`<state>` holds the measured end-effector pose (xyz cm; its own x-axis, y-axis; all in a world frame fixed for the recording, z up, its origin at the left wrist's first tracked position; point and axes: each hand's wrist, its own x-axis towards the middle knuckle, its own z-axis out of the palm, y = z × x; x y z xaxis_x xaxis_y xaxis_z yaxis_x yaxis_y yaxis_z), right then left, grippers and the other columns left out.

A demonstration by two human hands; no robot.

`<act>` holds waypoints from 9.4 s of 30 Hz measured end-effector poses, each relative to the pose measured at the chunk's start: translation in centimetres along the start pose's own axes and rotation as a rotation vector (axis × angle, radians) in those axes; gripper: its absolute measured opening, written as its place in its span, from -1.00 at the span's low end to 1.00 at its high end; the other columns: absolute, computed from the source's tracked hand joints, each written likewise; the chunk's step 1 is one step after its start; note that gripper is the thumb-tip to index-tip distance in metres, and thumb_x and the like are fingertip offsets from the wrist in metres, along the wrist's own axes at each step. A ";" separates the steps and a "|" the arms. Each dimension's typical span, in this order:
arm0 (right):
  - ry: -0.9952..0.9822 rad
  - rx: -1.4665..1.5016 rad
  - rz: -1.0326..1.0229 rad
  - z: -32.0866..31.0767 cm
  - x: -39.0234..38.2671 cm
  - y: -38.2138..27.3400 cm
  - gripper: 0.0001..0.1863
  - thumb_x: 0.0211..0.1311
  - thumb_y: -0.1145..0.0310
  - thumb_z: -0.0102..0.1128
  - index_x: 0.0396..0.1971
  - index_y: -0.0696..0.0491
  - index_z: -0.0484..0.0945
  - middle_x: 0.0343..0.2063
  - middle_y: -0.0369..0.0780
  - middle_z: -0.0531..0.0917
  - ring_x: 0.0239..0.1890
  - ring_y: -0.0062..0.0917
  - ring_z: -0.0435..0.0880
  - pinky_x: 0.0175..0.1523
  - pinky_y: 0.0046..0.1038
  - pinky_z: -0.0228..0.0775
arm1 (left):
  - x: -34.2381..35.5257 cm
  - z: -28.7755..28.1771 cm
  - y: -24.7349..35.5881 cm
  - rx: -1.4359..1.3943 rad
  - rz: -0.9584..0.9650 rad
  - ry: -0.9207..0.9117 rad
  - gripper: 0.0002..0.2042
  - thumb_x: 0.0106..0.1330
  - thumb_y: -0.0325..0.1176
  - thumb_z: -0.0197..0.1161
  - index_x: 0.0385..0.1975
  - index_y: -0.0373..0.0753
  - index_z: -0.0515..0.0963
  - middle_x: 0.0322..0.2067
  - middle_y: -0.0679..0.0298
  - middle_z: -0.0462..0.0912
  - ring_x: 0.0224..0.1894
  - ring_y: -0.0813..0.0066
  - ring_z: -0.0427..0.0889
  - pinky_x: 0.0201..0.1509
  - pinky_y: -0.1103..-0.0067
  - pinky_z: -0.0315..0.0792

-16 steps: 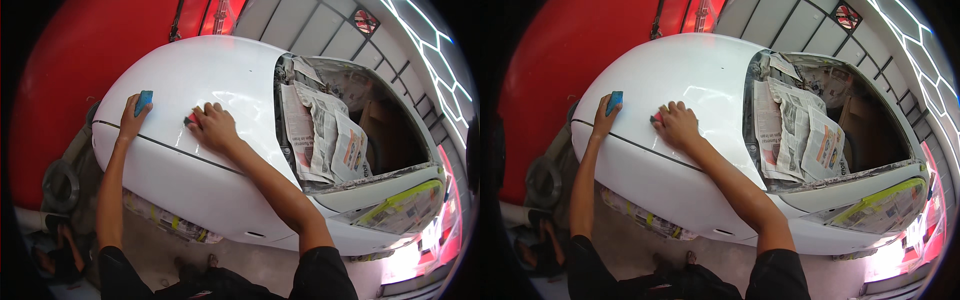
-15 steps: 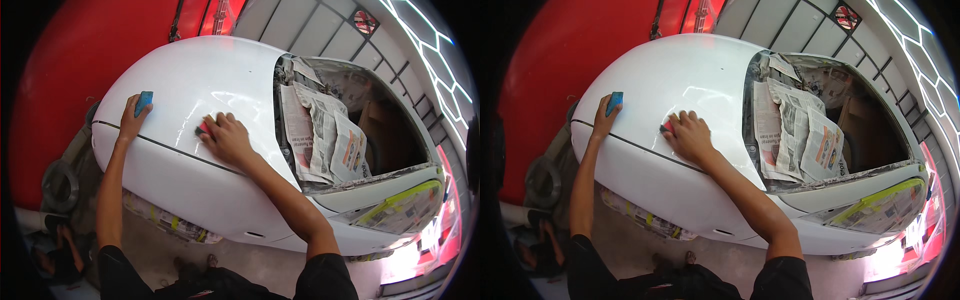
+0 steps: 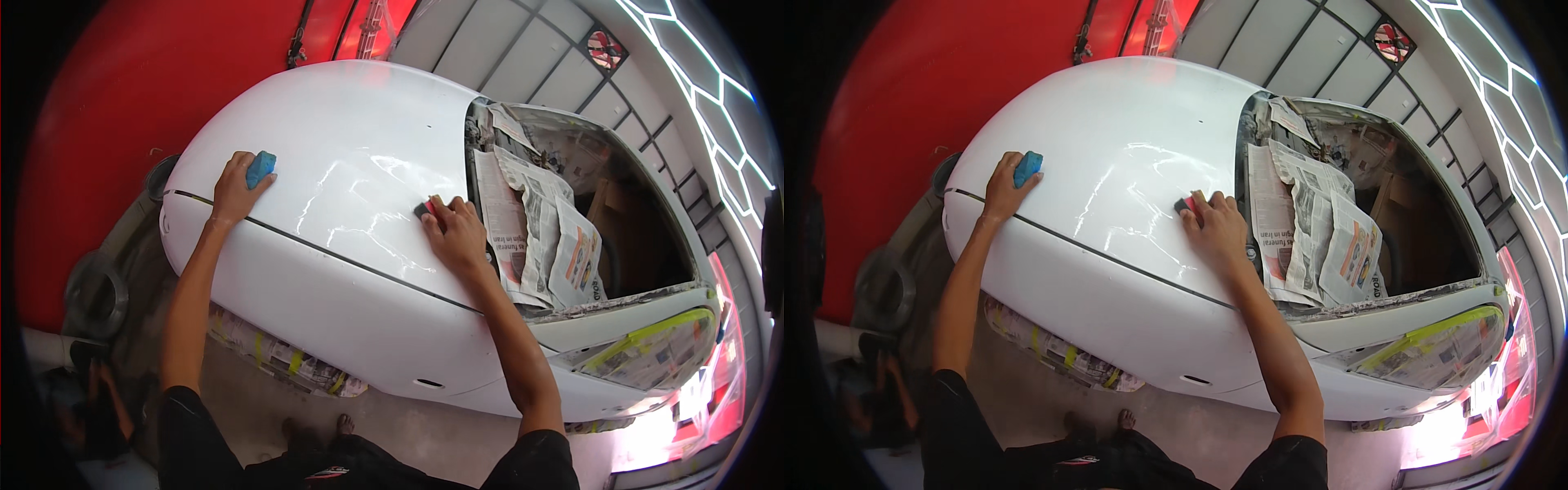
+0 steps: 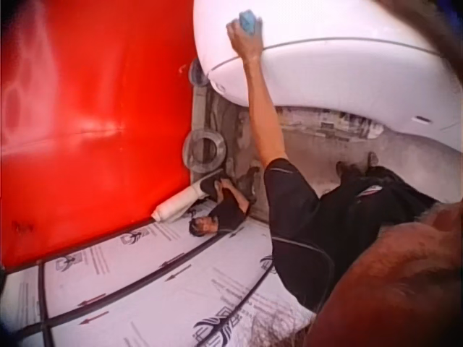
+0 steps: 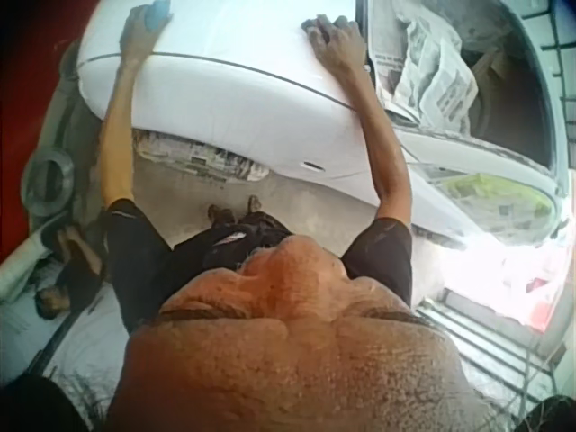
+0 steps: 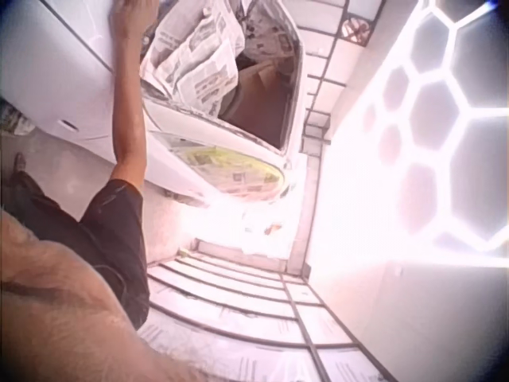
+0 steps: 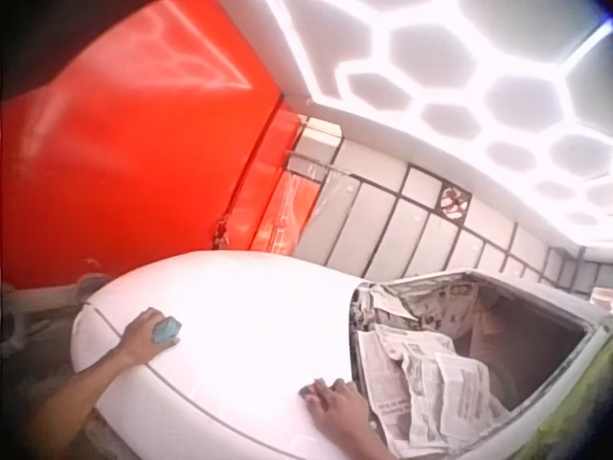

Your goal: The person wet sands the hood of a car using sanding blocks and a sponge, then wraps sandpaper around a block and wipes the surface.

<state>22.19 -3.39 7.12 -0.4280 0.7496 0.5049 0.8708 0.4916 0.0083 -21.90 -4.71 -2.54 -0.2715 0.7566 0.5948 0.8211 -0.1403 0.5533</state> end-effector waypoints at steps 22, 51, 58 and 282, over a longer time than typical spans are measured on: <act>0.065 0.097 -0.303 21.0 26.6 -25.2 -0.48 0.46 -0.04 0.13 0.06 0.05 0.82 0.06 -0.03 0.73 0.17 -0.06 0.68 0.21 0.01 0.64 | 0.0 -2.9 -8.6 -0.123 -0.105 0.342 -0.46 0.31 -0.01 0.57 0.01 -0.39 0.67 0.06 -0.05 0.66 0.12 -0.06 0.68 0.23 0.21 0.57; 0.015 0.185 -0.586 26.2 27.0 -30.0 -0.49 0.33 0.28 0.26 0.28 -0.10 0.76 -0.16 -0.18 0.65 -0.01 -0.20 0.64 0.12 -0.08 0.62 | -1.0 -1.5 -9.5 -0.224 -0.228 0.405 -0.38 0.41 -0.13 0.44 0.41 -0.24 0.49 0.43 -0.12 0.40 0.46 -0.24 0.37 0.59 0.05 0.28; 0.021 0.227 -0.506 23.3 26.3 -31.8 -0.58 0.45 0.08 0.30 0.19 -0.11 0.81 -0.12 -0.16 0.66 0.01 -0.20 0.65 0.07 -0.09 0.66 | -0.8 -2.0 -9.7 -0.229 -0.219 0.417 -0.43 0.44 -0.13 0.44 0.35 -0.29 0.52 0.30 -0.05 0.51 0.36 -0.14 0.48 0.49 0.14 0.40; -0.216 0.068 -0.545 30.2 41.6 -35.9 -0.58 0.50 0.08 0.18 0.18 -0.09 0.79 -0.08 -0.16 0.69 0.01 -0.18 0.66 0.10 -0.10 0.61 | 0.1 -6.6 -24.6 -0.410 -0.185 0.334 -0.38 0.39 -0.15 0.53 0.35 -0.34 0.52 0.41 -0.14 0.44 0.35 -0.13 0.56 0.38 0.17 0.51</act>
<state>-34.16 23.51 1.76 -0.8552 0.4505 0.2564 0.4969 0.8533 0.1580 -45.43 -5.39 -12.19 -0.5919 0.5582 0.5814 0.4999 -0.3116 0.8081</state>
